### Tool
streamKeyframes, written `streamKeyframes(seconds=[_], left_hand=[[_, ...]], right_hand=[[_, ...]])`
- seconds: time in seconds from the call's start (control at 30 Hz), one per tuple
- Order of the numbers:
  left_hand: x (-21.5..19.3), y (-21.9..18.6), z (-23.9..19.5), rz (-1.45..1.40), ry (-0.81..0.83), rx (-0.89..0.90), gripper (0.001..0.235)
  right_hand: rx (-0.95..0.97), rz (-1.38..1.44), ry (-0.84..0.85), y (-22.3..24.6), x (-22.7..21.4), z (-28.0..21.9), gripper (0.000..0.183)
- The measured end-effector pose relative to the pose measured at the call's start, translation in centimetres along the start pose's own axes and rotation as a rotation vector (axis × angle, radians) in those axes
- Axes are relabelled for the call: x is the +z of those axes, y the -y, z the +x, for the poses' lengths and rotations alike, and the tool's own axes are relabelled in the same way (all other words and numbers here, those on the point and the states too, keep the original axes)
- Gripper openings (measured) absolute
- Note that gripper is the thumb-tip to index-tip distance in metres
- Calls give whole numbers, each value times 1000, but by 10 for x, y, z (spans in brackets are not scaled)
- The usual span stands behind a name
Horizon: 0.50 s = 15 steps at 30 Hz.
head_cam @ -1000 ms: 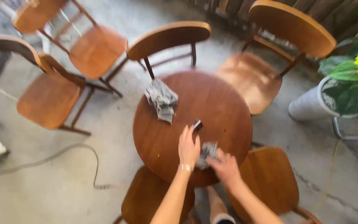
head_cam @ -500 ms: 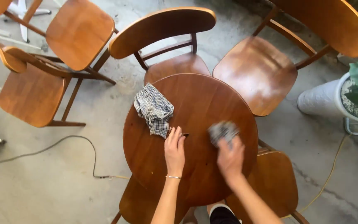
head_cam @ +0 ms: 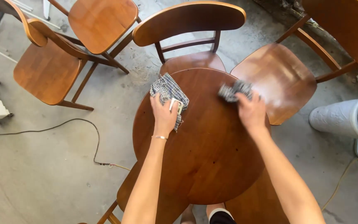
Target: Cleaning furniture in a restaurant including tables, chairs, and an air cooler using a rag.
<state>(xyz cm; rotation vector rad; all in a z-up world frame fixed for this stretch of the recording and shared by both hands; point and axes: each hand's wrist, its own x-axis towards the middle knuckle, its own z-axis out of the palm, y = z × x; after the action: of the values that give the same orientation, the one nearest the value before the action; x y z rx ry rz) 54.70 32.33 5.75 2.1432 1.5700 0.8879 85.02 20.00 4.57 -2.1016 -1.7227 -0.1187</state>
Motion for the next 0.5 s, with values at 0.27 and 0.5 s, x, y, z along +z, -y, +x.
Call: streamKeyframes(seconds=[0.27, 0.5], left_hand=[[-32, 32, -52, 0, 311, -115, 34], [-89, 50, -105, -45, 312, -296, 34]], right_hand=[[70, 74, -33, 113, 7, -46, 24], [-579, 530, 231, 225, -1, -223, 33]])
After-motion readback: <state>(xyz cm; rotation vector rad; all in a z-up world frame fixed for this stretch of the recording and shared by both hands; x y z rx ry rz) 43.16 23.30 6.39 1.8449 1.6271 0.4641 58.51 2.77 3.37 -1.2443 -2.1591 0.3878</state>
